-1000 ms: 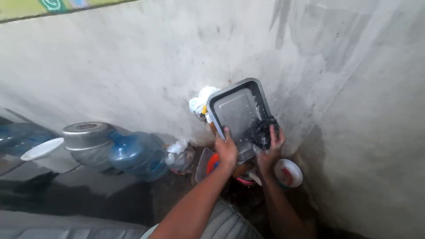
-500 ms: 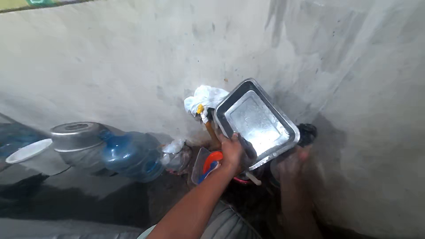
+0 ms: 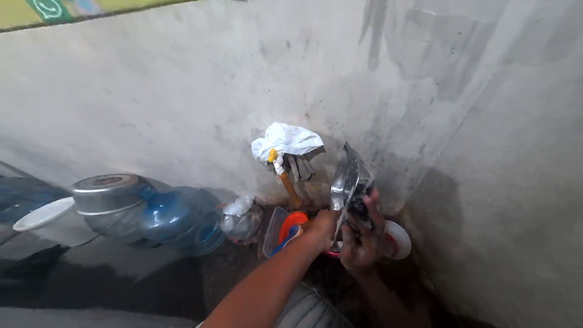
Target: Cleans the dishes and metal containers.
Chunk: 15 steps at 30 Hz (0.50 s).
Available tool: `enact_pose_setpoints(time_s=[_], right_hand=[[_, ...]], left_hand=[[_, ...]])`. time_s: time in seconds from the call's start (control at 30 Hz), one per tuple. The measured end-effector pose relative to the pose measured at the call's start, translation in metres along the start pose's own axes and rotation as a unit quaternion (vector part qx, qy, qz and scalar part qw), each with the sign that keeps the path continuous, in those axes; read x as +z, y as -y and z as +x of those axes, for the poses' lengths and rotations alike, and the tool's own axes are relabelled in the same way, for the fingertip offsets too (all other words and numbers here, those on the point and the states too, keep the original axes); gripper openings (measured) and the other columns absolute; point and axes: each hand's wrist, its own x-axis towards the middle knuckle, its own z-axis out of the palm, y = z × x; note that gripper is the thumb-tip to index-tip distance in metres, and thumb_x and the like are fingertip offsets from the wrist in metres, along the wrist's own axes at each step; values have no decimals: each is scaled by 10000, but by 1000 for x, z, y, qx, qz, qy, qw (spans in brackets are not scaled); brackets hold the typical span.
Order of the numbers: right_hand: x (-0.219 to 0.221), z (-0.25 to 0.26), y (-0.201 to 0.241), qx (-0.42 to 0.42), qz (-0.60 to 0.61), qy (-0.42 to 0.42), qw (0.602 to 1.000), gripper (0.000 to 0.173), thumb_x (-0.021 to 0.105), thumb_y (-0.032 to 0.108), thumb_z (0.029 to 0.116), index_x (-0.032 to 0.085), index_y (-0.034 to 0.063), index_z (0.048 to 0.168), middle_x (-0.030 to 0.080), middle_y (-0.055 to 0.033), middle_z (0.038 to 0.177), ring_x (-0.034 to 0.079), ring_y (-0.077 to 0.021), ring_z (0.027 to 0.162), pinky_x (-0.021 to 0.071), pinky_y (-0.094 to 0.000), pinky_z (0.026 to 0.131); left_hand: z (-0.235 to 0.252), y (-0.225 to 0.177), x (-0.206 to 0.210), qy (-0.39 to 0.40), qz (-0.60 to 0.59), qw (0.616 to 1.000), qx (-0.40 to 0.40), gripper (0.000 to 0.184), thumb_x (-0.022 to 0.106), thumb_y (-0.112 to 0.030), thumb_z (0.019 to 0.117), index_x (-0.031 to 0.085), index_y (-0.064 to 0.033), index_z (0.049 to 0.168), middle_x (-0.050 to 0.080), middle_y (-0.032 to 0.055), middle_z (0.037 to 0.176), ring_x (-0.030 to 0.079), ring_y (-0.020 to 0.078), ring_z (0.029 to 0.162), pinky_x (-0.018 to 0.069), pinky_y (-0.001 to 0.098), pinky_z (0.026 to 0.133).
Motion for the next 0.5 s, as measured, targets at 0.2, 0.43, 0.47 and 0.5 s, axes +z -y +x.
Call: enact_pose_setpoints(time_s=[0.2, 0.43, 0.47, 0.5], right_hand=[[8, 80, -9, 67, 49, 73, 994, 237, 537, 265, 1038, 650, 63, 1092, 645, -120, 1368, 549, -282, 1371, 494, -473, 1123], [9, 103, -82, 125, 203, 208, 948, 362, 411, 197, 1037, 693, -29, 1060, 616, -164, 1416, 587, -275, 1320, 495, -433, 1100], [6, 99, -96, 135, 188, 210, 950, 392, 399, 231, 1056, 690, -27, 1102, 597, -153, 1446, 585, -261, 1324, 500, -425, 1094], [3, 95, -107, 153, 176, 207, 950, 403, 387, 231, 1055, 683, -25, 1150, 604, -138, 1441, 599, -243, 1303, 512, -417, 1076]], left_hand=[[5, 9, -14, -12, 113, 993, -31, 285, 451, -316, 1088, 597, -86, 1168, 605, 87, 975, 590, 188, 827, 518, 383, 701], [-20, 2, -22, 31, 62, 997, -43, 300, 373, -313, 1117, 592, -117, 1057, 582, 9, 804, 566, 96, 659, 500, 271, 579], [-20, 3, -24, 35, 51, 997, -50, 322, 358, -339, 1120, 591, -125, 1056, 578, 5, 803, 566, 93, 663, 501, 267, 586], [-24, 3, -25, 39, 46, 997, -55, 339, 337, -350, 1124, 584, -129, 1053, 566, 1, 797, 561, 89, 662, 502, 260, 591]])
